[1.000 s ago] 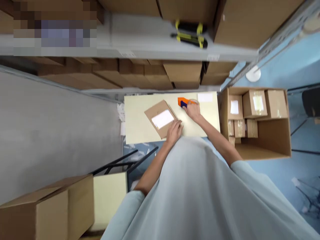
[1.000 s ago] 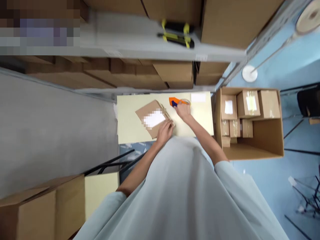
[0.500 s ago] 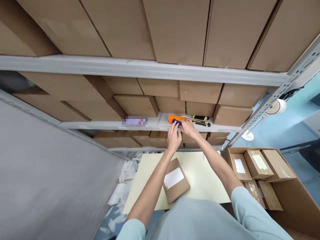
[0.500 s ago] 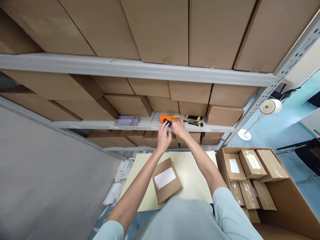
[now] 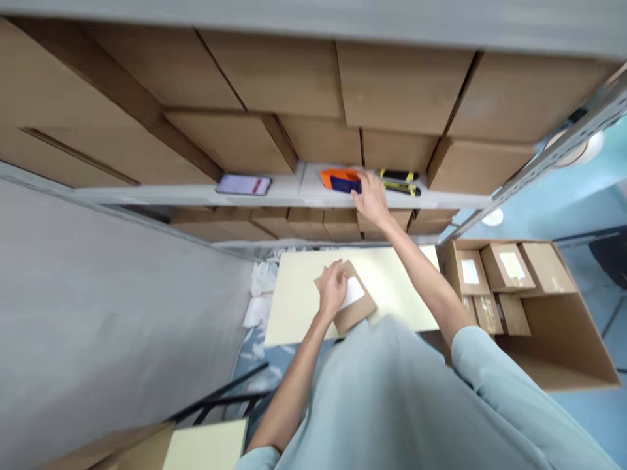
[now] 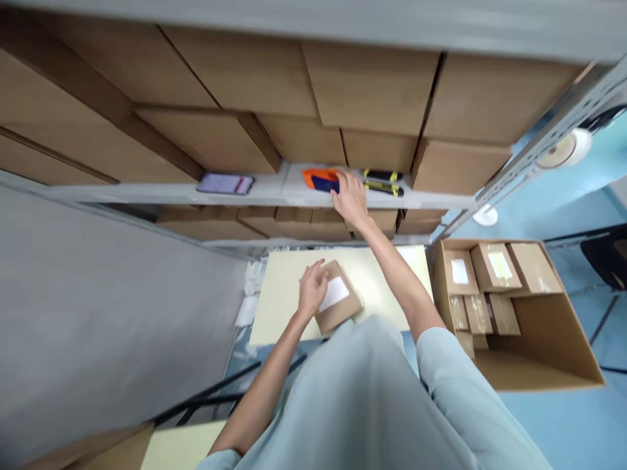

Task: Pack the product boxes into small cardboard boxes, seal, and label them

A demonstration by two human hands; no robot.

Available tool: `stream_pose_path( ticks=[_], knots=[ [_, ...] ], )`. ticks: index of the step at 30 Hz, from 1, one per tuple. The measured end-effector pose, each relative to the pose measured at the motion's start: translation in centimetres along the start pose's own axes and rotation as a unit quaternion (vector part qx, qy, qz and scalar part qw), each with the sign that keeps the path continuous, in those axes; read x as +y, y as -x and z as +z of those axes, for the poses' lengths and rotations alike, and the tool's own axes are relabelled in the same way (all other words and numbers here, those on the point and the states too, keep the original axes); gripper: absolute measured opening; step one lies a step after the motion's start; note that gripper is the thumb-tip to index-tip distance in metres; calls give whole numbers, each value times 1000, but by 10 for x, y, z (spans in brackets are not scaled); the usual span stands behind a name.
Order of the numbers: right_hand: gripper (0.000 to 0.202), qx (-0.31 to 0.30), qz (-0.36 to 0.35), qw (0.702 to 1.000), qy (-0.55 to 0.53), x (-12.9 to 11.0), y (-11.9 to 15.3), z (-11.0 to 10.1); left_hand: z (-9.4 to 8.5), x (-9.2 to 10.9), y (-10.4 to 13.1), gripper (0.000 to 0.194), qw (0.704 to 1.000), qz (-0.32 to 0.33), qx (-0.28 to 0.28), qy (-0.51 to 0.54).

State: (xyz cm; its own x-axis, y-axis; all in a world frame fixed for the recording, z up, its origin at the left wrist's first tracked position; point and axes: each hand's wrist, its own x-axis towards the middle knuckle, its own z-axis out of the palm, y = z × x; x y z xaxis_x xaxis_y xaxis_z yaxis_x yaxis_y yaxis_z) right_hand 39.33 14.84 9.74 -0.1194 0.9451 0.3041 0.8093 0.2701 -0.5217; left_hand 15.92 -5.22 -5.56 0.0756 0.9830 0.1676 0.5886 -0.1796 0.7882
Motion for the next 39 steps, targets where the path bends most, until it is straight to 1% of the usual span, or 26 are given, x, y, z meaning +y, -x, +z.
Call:
stream_pose_path(
  ticks=[1, 2, 3, 5, 7, 9, 10, 11, 12, 13, 14, 16, 18, 21, 24, 27, 31, 35, 39],
  knots=[
    [67, 23, 5, 999, -27, 13, 29, 10, -7, -13, 24, 48, 999, -38, 7, -3],
    [71, 29, 21, 998, -51, 25, 63, 22, -15, -25, 48, 50, 997, -79, 13, -7],
    [75, 25, 49, 996, -73, 36, 103, 34, -22, -35, 71, 54, 993, -120, 16, -12],
    [84, -4, 126, 984, -122, 52, 191, 58, -33, -48, 111, 64, 981, -195, 10, -25],
    [93, -43, 223, 959, -171, 56, 280, 77, -36, -54, 142, 72, 966, -256, -9, -35],
    [101, -86, 320, 919, -215, 51, 356, 90, -30, -56, 164, 77, 952, -303, -28, -35],
    [104, -107, 360, 897, -235, 47, 385, 93, -25, -56, 171, 78, 945, -323, -35, -31],
    [106, -128, 391, 876, -253, 43, 409, 95, -20, -56, 177, 78, 939, -341, -41, -24],
    [106, -147, 412, 858, -269, 38, 427, 97, -14, -56, 180, 76, 933, -356, -47, -13],
    [107, -165, 423, 845, -284, 34, 438, 98, -8, -55, 181, 72, 929, -367, -51, 1],
    [107, -181, 425, 836, -297, 30, 445, 100, -2, -55, 182, 69, 925, -376, -55, 19],
    [105, -209, 406, 829, -322, 24, 447, 104, 9, -55, 179, 63, 917, -391, -59, 48],
    [104, -230, 370, 829, -349, 20, 438, 110, 18, -53, 176, 63, 908, -410, -55, 66],
    [104, -247, 329, 831, -376, 20, 417, 121, 26, -51, 174, 70, 897, -429, -43, 100],
    [99, -259, 321, 822, -393, 25, 393, 134, 29, -50, 174, 77, 898, -417, -55, 126],
    [94, -277, 327, 807, -407, 31, 369, 149, 31, -53, 175, 80, 905, -406, -75, 101],
    [103, -298, 320, 792, -427, 36, 344, 166, 36, -57, 176, 86, 910, -404, -65, 69],
    [112, -310, 314, 779, -445, 39, 329, 171, 36, -58, 174, 83, 909, -410, -53, 60],
    [116, -335, 317, 769, -443, 43, 319, 171, 34, -53, 173, 78, 901, -424, -68, 60]
  ],
)
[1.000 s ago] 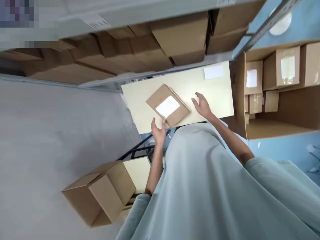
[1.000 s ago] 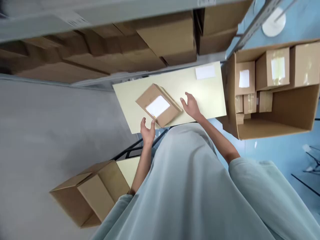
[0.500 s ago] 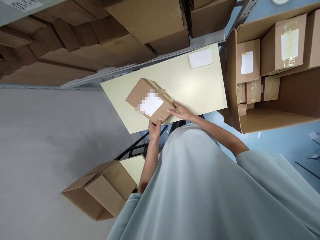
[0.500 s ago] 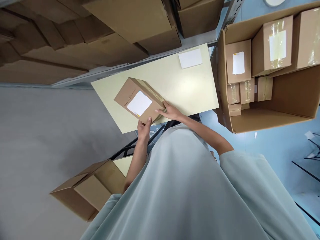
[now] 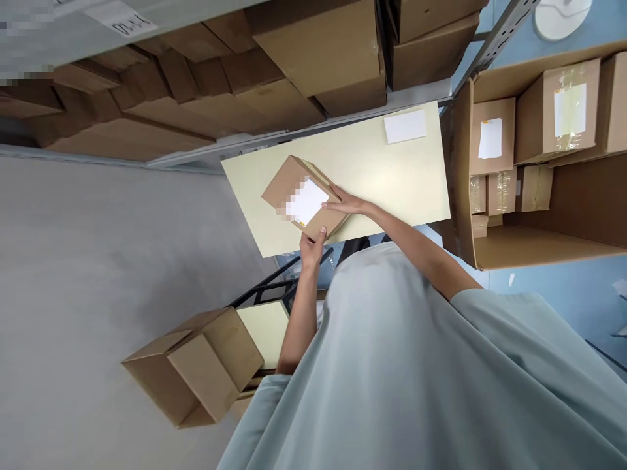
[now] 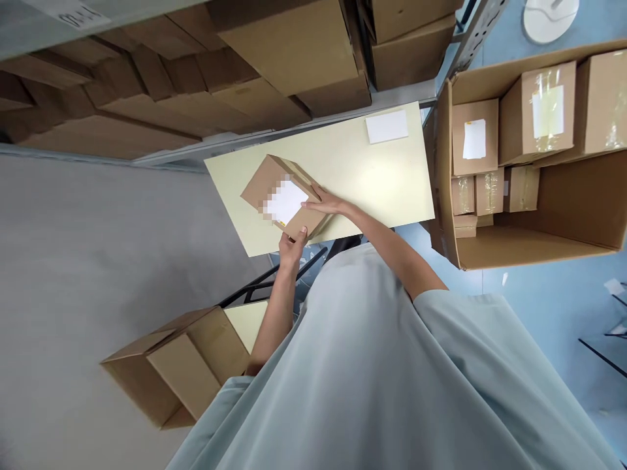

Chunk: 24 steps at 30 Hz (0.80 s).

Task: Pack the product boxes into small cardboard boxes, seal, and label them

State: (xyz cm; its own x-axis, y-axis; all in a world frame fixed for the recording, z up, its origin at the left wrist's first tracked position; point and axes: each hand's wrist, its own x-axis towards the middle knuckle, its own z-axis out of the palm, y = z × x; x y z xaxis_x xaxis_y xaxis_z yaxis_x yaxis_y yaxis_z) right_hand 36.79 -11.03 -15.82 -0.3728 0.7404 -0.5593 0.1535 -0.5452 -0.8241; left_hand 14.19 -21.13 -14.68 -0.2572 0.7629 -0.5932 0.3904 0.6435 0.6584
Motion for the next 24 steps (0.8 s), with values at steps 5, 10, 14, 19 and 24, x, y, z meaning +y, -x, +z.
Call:
stream_pose_path(
  ticks=[5, 10, 14, 19, 24],
  knots=[
    [127, 26, 61, 998, 21, -4, 13, -8, -18, 8, -9, 86, 999, -23, -17, -29],
    [130, 116, 157, 978, -71, 1, 76, -2, -75, 45, -75, 114, 987, 81, 93, -100],
    [114, 97, 205, 956, -185, 2, 107, 24, -104, 96, -139, 100, 972, 176, 19, -153],
    [106, 116, 170, 956, -208, -13, 87, 42, -97, 145, -172, 93, 953, 173, -169, -183],
    [112, 215, 107, 946, -216, -39, 66, 23, -100, 141, -171, 82, 952, 136, -249, -118]
  ],
)
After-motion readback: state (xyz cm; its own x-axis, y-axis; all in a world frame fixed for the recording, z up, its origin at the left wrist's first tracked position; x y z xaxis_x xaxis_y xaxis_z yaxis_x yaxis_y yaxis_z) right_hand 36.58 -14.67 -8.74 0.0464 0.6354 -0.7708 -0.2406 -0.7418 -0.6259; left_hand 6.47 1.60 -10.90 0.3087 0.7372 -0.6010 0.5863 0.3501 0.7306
